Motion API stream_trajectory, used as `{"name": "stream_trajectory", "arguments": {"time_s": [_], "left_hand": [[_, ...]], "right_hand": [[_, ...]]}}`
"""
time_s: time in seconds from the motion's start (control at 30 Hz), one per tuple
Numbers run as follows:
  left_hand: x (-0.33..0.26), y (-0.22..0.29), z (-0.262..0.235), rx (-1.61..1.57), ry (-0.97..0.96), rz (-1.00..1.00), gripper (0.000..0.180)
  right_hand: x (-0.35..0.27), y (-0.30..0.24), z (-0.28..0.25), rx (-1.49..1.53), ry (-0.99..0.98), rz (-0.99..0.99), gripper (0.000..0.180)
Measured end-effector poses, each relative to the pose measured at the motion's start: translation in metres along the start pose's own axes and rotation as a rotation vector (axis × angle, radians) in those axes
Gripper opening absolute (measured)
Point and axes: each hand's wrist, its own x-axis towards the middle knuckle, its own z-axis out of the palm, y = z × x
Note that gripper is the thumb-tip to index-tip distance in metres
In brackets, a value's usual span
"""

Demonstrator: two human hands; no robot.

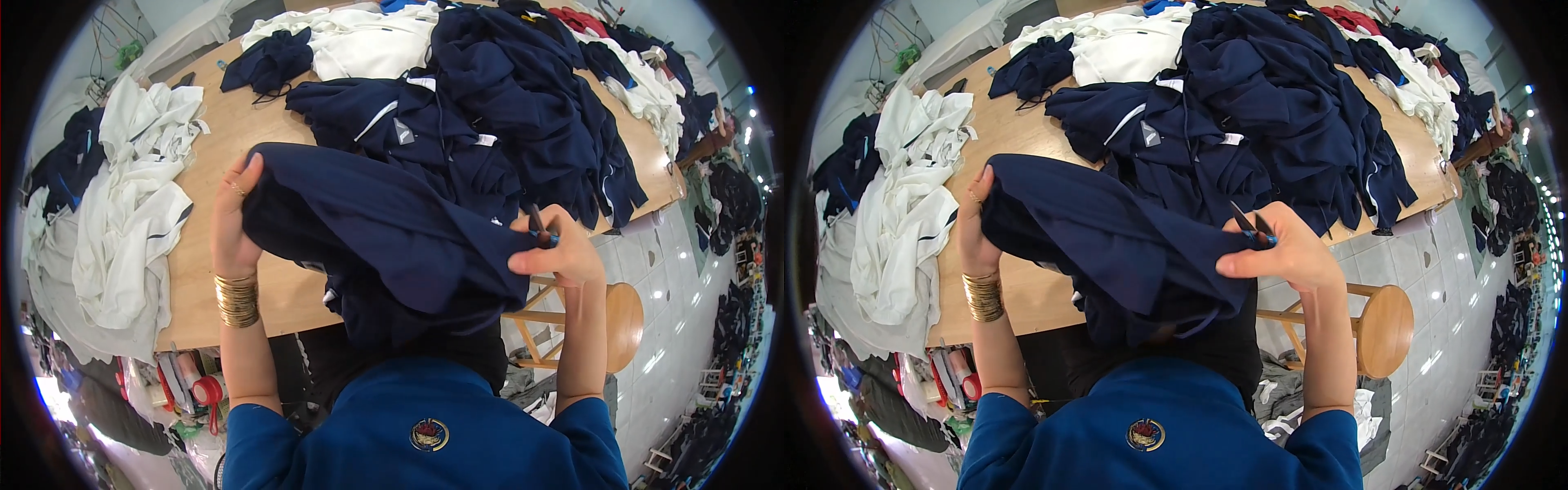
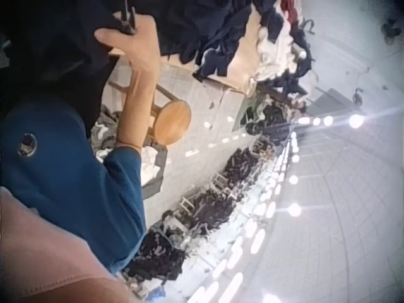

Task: Trimming excess threads from navy blue athletic garments using thread snips and sorting them on a table.

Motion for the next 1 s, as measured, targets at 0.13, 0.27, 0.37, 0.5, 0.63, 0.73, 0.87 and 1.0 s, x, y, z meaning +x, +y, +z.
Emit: {"name": "stream_trajectory", "arguments": {"time_s": [0.13, 0.27, 0.37, 0.5, 0.63, 0.73, 0.87, 1.0], "left_hand": [[-0.009, 0.013, -0.011, 0.002, 0.112, 0.072, 0.025], [-0.023, 0.002, 0.017, -0.110, 0.031, 0.008, 0.026], [-0.025, -0.008, 0.035, -0.075, -0.080, 0.043, 0.026], [-0.029, -0.017, 0.047, -0.130, 0.037, 0.082, 0.026], [-0.035, -0.019, 0.041, -0.191, 0.079, 0.138, 0.025], [-0.030, -0.012, 0.021, -0.255, 0.062, 0.143, 0.025], [-0.026, 0.002, -0.006, -0.424, -0.074, 0.073, 0.028], [-0.020, 0.000, -0.055, -0.500, -0.205, 0.033, 0.030]], "right_hand": [[0.012, 0.004, 0.013, -0.140, 0.192, -0.005, 0.020], [0.041, 0.028, 0.039, -0.418, 0.538, -0.232, 0.026], [0.061, 0.046, 0.069, -0.188, 0.559, -0.352, 0.029], [0.060, 0.078, 0.113, -0.257, 0.581, -0.402, 0.043], [0.046, 0.081, 0.131, -0.484, 0.616, -0.487, 0.058], [0.034, 0.094, 0.117, -0.596, 0.645, -0.497, 0.057], [0.024, 0.097, 0.072, -0.187, 0.467, -0.166, 0.024], [0.000, 0.072, 0.032, 0.592, 0.403, 0.139, 0.015]]}}
